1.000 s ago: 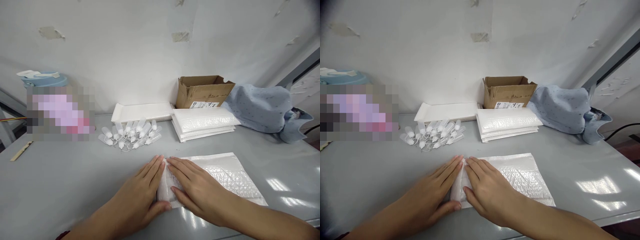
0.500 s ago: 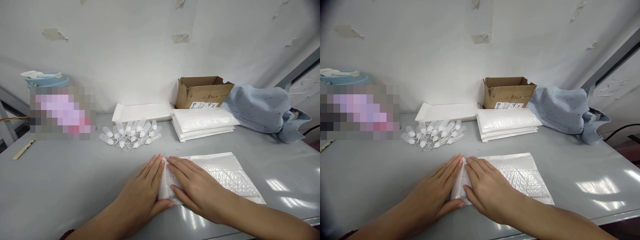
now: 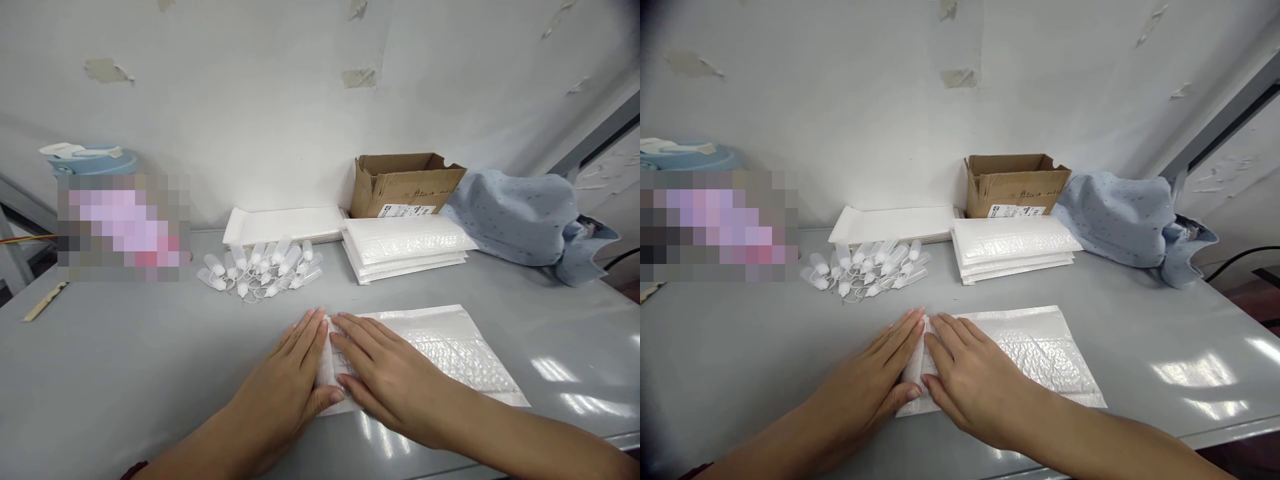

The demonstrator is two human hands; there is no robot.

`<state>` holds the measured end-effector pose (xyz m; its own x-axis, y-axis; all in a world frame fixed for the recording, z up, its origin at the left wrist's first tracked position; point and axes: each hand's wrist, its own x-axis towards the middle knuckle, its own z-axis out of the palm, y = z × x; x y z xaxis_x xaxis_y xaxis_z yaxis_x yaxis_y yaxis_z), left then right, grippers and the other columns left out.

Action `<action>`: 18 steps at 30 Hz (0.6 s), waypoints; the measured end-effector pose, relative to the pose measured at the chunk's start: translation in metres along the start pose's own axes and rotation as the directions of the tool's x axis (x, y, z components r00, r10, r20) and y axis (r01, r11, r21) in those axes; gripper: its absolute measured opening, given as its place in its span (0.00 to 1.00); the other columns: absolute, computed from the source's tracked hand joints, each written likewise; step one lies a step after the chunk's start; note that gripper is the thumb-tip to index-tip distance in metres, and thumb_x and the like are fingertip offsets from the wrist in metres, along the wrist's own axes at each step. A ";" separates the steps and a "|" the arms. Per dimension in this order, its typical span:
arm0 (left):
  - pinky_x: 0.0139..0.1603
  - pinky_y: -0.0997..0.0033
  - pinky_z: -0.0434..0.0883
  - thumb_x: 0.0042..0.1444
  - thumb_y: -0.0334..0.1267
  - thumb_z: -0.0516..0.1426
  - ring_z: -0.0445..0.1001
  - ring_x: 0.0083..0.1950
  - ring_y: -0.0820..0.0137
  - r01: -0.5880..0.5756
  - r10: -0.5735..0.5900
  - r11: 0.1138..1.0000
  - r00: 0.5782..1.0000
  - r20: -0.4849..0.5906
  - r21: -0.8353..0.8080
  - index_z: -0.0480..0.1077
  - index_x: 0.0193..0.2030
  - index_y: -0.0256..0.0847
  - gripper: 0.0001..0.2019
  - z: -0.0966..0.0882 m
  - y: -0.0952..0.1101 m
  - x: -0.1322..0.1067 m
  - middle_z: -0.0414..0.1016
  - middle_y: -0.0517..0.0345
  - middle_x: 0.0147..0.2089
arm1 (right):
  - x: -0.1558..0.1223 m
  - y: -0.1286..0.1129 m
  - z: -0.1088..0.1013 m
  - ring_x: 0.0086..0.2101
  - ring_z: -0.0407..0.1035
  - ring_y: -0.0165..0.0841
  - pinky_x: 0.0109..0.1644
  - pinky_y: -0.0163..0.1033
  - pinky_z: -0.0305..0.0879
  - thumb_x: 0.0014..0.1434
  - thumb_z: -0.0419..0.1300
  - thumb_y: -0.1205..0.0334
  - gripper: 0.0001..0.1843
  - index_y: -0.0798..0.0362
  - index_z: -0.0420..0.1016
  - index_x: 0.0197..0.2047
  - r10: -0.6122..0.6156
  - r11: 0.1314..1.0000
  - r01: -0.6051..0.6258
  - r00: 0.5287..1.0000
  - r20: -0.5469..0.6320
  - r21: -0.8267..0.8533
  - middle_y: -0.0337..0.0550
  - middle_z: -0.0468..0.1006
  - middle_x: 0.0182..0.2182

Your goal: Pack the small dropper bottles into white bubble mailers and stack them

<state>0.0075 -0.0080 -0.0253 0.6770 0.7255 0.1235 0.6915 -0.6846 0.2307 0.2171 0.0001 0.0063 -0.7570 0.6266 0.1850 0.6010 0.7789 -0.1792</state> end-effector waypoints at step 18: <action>0.61 0.54 0.65 0.63 0.50 0.49 0.54 0.68 0.55 0.015 -0.015 0.999 1.000 0.002 -0.042 0.39 0.70 0.34 0.35 -0.004 0.000 0.001 0.52 0.38 0.68 | 0.001 0.000 -0.002 0.59 0.59 0.46 0.60 0.53 0.61 0.66 0.50 0.61 0.22 0.64 0.64 0.58 0.013 1.000 -0.014 0.999 0.036 0.027 0.61 0.68 0.57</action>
<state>0.0068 -0.0068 -0.0213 0.6673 0.7354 0.1177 0.6904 -0.6701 0.2726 0.2168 0.0010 0.0087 -0.7580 0.6352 0.1480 0.6042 0.7693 -0.2074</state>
